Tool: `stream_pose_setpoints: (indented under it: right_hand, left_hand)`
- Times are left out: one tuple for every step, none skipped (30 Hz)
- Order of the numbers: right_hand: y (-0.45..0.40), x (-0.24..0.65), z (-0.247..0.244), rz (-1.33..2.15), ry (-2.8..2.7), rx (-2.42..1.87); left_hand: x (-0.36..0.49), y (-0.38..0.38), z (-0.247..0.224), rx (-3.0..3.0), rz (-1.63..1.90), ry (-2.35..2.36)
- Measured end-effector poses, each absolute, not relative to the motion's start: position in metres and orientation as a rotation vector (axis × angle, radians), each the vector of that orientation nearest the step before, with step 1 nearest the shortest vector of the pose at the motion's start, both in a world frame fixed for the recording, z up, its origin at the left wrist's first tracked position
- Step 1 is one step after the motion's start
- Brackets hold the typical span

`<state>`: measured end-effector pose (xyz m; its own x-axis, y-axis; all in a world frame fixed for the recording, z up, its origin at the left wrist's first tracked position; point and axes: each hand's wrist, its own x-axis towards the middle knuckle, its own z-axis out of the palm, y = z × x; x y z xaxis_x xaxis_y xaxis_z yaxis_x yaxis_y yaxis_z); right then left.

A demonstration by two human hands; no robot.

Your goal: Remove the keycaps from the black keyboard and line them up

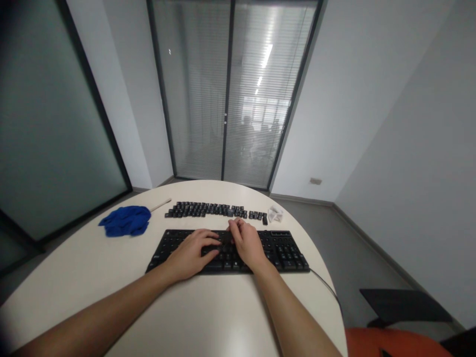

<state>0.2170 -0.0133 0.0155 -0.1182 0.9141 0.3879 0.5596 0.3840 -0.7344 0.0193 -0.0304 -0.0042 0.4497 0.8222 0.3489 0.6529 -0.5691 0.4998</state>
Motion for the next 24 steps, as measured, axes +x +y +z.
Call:
stream_pose_setpoints:
  right_hand:
    - [-0.0112,0.2181,0.0135,0.543,-1.774,-1.282]
    - [-0.0093,0.2192,0.0116,0.564,-1.746,-1.275]
    - [-0.0076,0.2202,0.01,0.587,-1.718,-1.269]
    - [-0.0063,0.2209,0.0087,0.61,-1.696,-1.262]
    - [-0.0055,0.2214,0.0079,0.628,-1.68,-1.257]
    - [-0.0052,0.2217,0.0074,0.637,-1.672,-1.255]
    - [-0.0053,0.2218,0.0072,0.641,-1.665,-1.253]
    - [-0.0055,0.2217,0.0073,0.639,-1.655,-1.253]
    - [-0.0059,0.2216,0.0074,0.635,-1.642,-1.255]
    - [-0.0061,0.2215,0.0077,0.634,-1.627,-1.257]
    - [-0.0063,0.2214,0.0079,0.632,-1.612,-1.259]
    - [-0.0063,0.2212,0.0082,0.632,-1.601,-1.259]
    - [-0.0063,0.2211,0.0086,0.628,-1.596,-1.259]
    - [-0.0062,0.221,0.009,0.62,-1.597,-1.26]
    - [-0.0063,0.2209,0.0096,0.611,-1.599,-1.261]
    - [-0.0065,0.2207,0.0103,0.603,-1.603,-1.26]
    - [-0.0068,0.2205,0.011,0.6,-1.607,-1.255]
    - [-0.0073,0.2202,0.0117,0.601,-1.61,-1.246]
    - [-0.008,0.2198,0.0123,0.608,-1.612,-1.236]
    - [-0.0089,0.2194,0.0129,0.619,-1.614,-1.226]
    - [-0.0099,0.2189,0.0132,0.632,-1.619,-1.215]
    - [-0.011,0.2183,0.0134,0.647,-1.625,-1.205]
    - [-0.012,0.2176,0.0134,0.662,-1.637,-1.195]
    - [-0.013,0.217,0.0132,0.678,-1.651,-1.183]
  left_hand:
    - [0.0192,-0.0302,-0.0042,2.41,0.821,1.264]
    - [0.0192,-0.0301,-0.0041,2.412,0.821,1.263]
    - [0.0193,-0.0302,-0.0039,2.412,0.822,1.263]
    - [0.0195,-0.0303,-0.0037,2.41,0.825,1.265]
    - [0.0196,-0.0305,-0.0036,2.407,0.829,1.266]
    - [0.0198,-0.0308,-0.0034,2.401,0.837,1.268]
    - [0.0199,-0.031,-0.0034,2.392,0.845,1.269]
    - [0.0199,-0.0311,-0.0035,2.383,0.857,1.267]
    - [0.0198,-0.031,-0.0038,2.374,0.869,1.263]
    - [0.0196,-0.0308,-0.0041,2.363,0.886,1.258]
    - [0.0193,-0.0303,-0.0046,2.351,0.899,1.252]
    - [0.0189,-0.0296,-0.0051,2.337,0.91,1.244]
    - [0.0186,-0.0287,-0.0057,2.32,0.919,1.236]
    - [0.0182,-0.0277,-0.0062,2.302,0.925,1.227]
    - [0.0179,-0.0266,-0.0066,2.282,0.93,1.217]
    - [0.0178,-0.0255,-0.0069,2.262,0.936,1.206]
    - [0.0177,-0.0246,-0.007,2.243,0.943,1.196]
    - [0.0178,-0.0238,-0.007,2.225,0.952,1.19]
    - [0.0179,-0.0233,-0.0067,2.211,0.956,1.185]
    - [0.0182,-0.023,-0.0063,2.203,0.956,1.185]
    - [0.0185,-0.023,-0.0059,2.199,0.954,1.189]
    - [0.0189,-0.0232,-0.0053,2.201,0.948,1.195]
    - [0.0192,-0.0236,-0.0048,2.204,0.943,1.203]
    - [0.0194,-0.0241,-0.0043,2.209,0.941,1.211]
